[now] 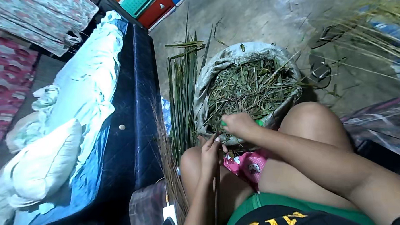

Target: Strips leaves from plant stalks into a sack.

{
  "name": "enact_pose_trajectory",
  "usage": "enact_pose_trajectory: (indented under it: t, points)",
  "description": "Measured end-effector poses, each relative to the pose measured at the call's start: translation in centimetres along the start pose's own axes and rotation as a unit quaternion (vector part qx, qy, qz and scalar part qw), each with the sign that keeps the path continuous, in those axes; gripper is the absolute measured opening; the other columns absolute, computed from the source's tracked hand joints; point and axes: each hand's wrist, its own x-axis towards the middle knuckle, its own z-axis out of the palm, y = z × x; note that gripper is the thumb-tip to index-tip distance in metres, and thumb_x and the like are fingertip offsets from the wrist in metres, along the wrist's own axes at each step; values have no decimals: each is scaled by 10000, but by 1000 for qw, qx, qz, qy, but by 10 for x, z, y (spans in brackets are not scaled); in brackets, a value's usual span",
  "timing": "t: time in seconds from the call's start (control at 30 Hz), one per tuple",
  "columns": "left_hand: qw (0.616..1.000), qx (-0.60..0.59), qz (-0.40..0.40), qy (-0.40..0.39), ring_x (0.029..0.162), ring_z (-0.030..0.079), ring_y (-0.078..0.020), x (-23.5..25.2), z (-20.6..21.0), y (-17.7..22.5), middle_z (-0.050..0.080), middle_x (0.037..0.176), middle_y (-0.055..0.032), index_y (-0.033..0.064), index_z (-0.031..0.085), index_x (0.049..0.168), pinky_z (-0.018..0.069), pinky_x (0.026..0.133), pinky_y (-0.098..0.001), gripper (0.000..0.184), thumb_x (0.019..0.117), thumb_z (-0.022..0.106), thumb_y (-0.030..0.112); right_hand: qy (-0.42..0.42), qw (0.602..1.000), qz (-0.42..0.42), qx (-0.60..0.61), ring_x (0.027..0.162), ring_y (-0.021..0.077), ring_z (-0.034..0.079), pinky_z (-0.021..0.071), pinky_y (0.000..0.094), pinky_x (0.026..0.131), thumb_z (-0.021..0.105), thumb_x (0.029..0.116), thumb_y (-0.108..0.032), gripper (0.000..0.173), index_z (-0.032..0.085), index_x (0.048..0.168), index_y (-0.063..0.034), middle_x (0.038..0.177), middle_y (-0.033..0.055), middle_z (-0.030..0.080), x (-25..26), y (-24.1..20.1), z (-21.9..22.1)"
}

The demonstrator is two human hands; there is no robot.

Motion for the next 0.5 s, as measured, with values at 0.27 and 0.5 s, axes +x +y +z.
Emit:
enact_pose_trajectory:
  t: [0.27, 0.5]
  points:
    - [1000, 9, -10, -9, 379, 387, -16, -5, -4, 4, 624, 656, -51, -38, 493, 1447, 315, 352, -168, 391, 1118, 344, 111, 81, 986, 116, 86, 1029, 463, 693, 530, 654, 846, 510, 1092, -315, 354, 640, 1239, -20, 1071, 260, 707, 30, 39, -12]
    - [995, 104, -5, -4, 439, 503, -39, -4, 9, 2, 687, 724, -59, -46, 517, 1420, 420, 408, -189, 361, 1096, 452, 99, -68, 928, 13, 366, 705, 162, 491, 444, 351, 678, 524, 1102, -301, 317, 607, 1204, -13, 880, 93, 546, 19, 15, 11]
